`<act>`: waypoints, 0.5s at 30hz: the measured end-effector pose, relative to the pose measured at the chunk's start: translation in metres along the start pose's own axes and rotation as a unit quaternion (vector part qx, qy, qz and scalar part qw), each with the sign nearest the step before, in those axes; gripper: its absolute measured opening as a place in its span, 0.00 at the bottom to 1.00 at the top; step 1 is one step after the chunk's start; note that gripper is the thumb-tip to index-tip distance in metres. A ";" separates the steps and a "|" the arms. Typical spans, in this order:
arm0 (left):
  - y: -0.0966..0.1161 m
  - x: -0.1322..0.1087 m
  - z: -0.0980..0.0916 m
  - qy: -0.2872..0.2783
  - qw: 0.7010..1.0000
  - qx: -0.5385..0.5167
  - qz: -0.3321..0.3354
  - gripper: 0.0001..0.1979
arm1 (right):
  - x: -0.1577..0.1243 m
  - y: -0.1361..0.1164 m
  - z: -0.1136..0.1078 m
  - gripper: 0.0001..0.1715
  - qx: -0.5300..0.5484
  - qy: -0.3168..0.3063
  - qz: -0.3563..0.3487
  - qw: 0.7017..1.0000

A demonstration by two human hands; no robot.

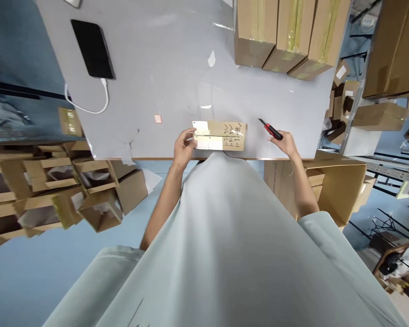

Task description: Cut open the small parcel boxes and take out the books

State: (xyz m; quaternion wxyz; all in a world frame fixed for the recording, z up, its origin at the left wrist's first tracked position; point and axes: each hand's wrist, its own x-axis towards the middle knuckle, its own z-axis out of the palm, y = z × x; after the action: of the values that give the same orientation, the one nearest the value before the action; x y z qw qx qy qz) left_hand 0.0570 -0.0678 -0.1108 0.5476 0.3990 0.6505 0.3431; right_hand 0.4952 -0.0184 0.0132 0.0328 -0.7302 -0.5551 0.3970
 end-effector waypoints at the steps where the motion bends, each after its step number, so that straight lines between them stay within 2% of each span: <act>1: -0.002 0.001 -0.003 0.018 1.000 -0.008 -0.006 0.27 | 0.003 0.002 0.022 0.24 0.080 0.003 0.021 0.997; 3: -0.007 0.004 -0.010 0.066 0.998 -0.008 -0.015 0.25 | 0.007 -0.005 0.071 0.29 0.221 -0.003 0.050 0.974; 5: -0.011 0.008 -0.018 0.120 0.992 0.005 -0.032 0.24 | 0.005 -0.023 0.114 0.33 0.318 -0.016 0.063 0.946; 7: -0.012 0.012 -0.025 0.159 0.986 0.027 -0.052 0.22 | -0.001 -0.044 0.141 0.36 0.366 -0.027 0.057 0.928; 9: -0.012 0.018 -0.031 0.167 0.983 0.050 -0.060 0.21 | -0.008 -0.064 0.150 0.37 0.386 -0.025 0.045 0.921; 11: -0.011 0.023 -0.031 0.147 0.985 0.066 -0.059 0.22 | -0.013 -0.077 0.146 0.37 0.391 -0.013 0.031 0.920; 13: -0.011 0.027 -0.022 0.111 0.989 0.075 -0.060 0.24 | -0.016 -0.083 0.134 0.37 0.378 0.009 0.017 0.926; 15: -0.012 0.032 -0.003 0.063 0.992 0.087 -0.060 0.25 | -0.017 -0.082 0.120 0.37 0.354 0.038 0.004 0.934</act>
State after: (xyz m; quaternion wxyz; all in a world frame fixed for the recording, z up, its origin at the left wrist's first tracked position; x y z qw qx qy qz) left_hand 0.0495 -0.0449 -0.1350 0.4882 0.3828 0.7339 0.2766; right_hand 0.3557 -0.0483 -0.0196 0.3090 -0.6880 -0.3737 0.5400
